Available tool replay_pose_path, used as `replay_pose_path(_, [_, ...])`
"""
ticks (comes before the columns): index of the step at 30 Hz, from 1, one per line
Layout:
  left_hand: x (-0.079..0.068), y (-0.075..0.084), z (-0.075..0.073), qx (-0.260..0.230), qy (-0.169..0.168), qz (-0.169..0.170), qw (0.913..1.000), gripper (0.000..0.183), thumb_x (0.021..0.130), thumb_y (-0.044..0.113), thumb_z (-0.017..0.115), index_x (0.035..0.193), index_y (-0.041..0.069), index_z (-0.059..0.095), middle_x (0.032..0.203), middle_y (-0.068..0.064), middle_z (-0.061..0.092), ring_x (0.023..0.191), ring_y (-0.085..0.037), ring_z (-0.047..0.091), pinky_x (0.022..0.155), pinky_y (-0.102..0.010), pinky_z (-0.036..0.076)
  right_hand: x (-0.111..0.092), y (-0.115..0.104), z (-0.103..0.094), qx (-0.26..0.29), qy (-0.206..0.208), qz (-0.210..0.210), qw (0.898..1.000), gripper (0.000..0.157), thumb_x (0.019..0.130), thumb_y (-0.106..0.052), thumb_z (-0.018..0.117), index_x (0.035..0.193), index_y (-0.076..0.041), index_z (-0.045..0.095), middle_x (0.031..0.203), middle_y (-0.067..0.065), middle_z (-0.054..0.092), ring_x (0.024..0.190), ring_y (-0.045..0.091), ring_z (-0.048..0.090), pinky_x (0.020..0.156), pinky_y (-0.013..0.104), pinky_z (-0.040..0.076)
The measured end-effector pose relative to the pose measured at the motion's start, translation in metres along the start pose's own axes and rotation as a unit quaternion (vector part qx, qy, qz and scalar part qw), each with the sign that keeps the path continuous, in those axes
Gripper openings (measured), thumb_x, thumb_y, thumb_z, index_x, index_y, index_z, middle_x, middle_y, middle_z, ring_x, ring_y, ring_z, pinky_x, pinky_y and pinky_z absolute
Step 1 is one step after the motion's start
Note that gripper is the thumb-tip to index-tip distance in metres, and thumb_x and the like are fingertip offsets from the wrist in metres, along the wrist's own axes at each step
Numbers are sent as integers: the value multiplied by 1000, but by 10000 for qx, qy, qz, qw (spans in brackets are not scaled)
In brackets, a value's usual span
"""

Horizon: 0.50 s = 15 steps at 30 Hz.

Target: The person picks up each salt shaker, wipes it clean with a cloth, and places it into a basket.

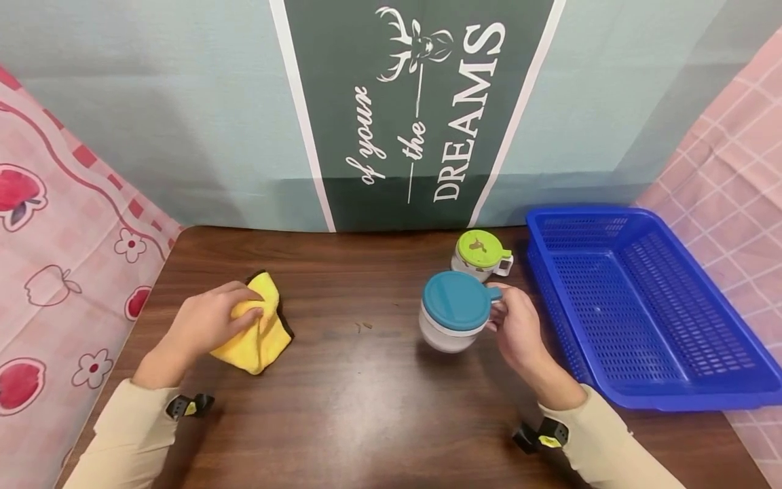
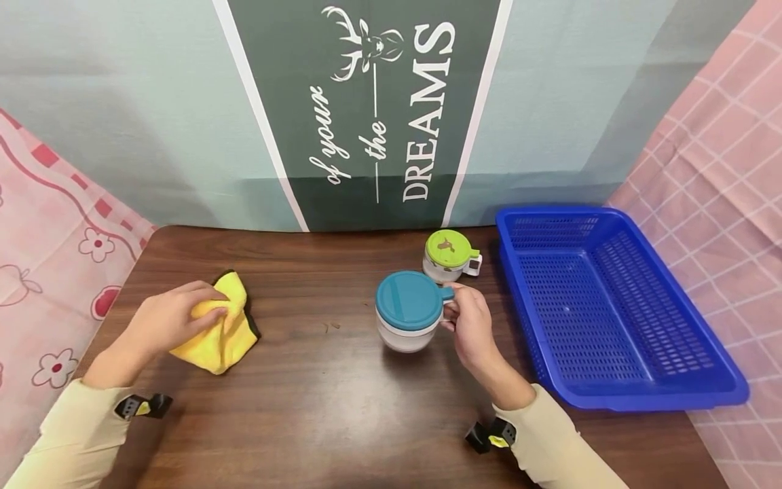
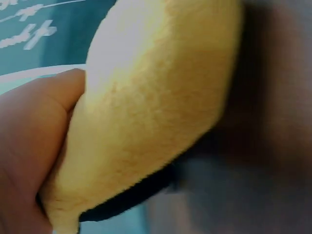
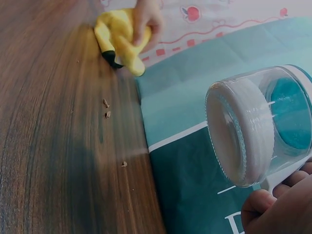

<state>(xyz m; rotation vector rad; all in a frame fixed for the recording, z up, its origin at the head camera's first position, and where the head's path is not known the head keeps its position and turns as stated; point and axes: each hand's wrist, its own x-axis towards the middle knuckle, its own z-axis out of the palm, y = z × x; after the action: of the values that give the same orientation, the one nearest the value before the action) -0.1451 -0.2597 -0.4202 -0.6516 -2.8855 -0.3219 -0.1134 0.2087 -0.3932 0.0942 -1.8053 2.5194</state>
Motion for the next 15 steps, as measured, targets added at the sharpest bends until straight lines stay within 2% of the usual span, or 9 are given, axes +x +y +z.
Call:
replay_pose_path(6, [-9,-5,25,-40,159,-143,9998,24,89,29,75,108,14,74,107,-6,69,85,-30,71,61,-51,55,0,-4,1,2,-81,-20,10000,39,97,-5,25,66,-16,45,59,-3,28,54,17,18,54,36,11])
replay_pose_path(12, [-8,-4,32,43,51,-222,9997,23,90,28,72,108,14,71,105,-7,66,83,-29,68,60,-50,53,1,-11,2,87,-127,34,9999,34,95,-5,24,65,-14,34,59,-2,27,54,18,17,54,36,10])
replay_pose_path(15, [-8,-4,33,61,41,-244,9997,22,90,28,72,107,14,70,105,-7,66,82,-29,67,61,-50,53,1,-16,3,141,-48,142,9998,35,96,-6,24,65,-16,37,58,-5,31,54,16,19,54,35,10])
